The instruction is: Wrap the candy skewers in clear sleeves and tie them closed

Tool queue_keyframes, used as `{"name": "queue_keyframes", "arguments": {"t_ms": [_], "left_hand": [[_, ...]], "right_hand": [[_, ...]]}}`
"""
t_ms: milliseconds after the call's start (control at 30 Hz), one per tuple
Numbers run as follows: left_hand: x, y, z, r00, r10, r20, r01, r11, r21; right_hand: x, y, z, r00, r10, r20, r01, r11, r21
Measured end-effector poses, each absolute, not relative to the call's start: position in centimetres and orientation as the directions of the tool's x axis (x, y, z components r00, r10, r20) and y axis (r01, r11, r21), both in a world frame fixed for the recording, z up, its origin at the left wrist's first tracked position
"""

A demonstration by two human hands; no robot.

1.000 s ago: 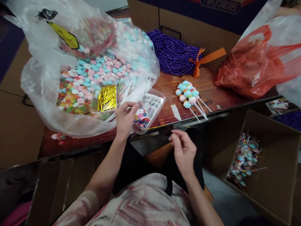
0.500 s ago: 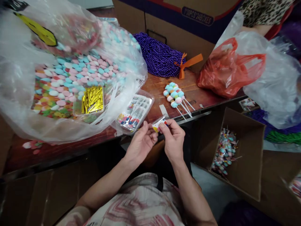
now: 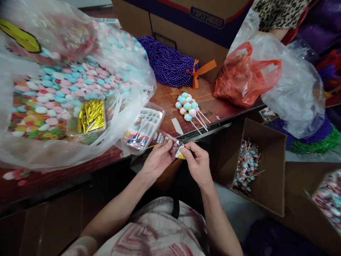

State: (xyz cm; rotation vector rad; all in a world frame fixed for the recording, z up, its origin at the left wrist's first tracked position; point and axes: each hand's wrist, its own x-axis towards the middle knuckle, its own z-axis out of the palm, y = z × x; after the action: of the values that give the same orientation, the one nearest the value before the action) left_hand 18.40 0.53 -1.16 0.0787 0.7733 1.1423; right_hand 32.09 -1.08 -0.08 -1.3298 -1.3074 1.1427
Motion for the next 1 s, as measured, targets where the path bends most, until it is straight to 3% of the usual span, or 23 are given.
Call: {"name": "queue_keyframes", "arguments": {"t_ms": [133, 200, 367, 500, 767, 867, 1000], "left_hand": [[18.8, 0.2, -2.0, -0.168, 0.916, -0.365, -0.634, 0.184, 0.751], [18.8, 0.0, -2.1, -0.257, 0.919, -0.3, -0.565, 0.109, 0.818], [17.8, 0.0, -1.1, -0.109, 0.925, -0.365, -0.618, 0.224, 0.754], [17.2, 0.2, -0.5, -0.16, 0.897, -0.412, -0.722, 0.178, 0.669], [17.2, 1.0, -0.1, -0.289, 0.854, -0.433, -0.748, 0.081, 0.658], [16.8, 1.4, 0.0, -0.312, 0.849, -0.427, -0.754, 0.052, 0.655], [16.6, 1.7, -0.1, -0.314, 0.848, -0.428, -0.755, 0.05, 0.653]], "right_hand": [[31.8, -0.8, -0.8, -0.02, 1.0, 0.019, 0.218, 0.023, -0.976], [31.6, -0.7, -1.0, -0.028, 0.999, 0.037, 0.244, 0.043, -0.969], [31.6, -0.3, -1.2, 0.035, 0.996, 0.078, 0.273, 0.065, -0.96], [31.4, -0.2, -1.8, -0.005, 0.999, 0.05, 0.249, 0.05, -0.967], [30.0, 0.8, -2.7, 0.202, 0.978, -0.047, -0.095, -0.028, -0.995], [29.8, 0.9, -2.1, 0.202, 0.979, 0.026, -0.087, 0.044, -0.995], [29.5, 0.1, -1.3, 0.335, 0.914, 0.228, 0.073, 0.216, -0.974]]}}
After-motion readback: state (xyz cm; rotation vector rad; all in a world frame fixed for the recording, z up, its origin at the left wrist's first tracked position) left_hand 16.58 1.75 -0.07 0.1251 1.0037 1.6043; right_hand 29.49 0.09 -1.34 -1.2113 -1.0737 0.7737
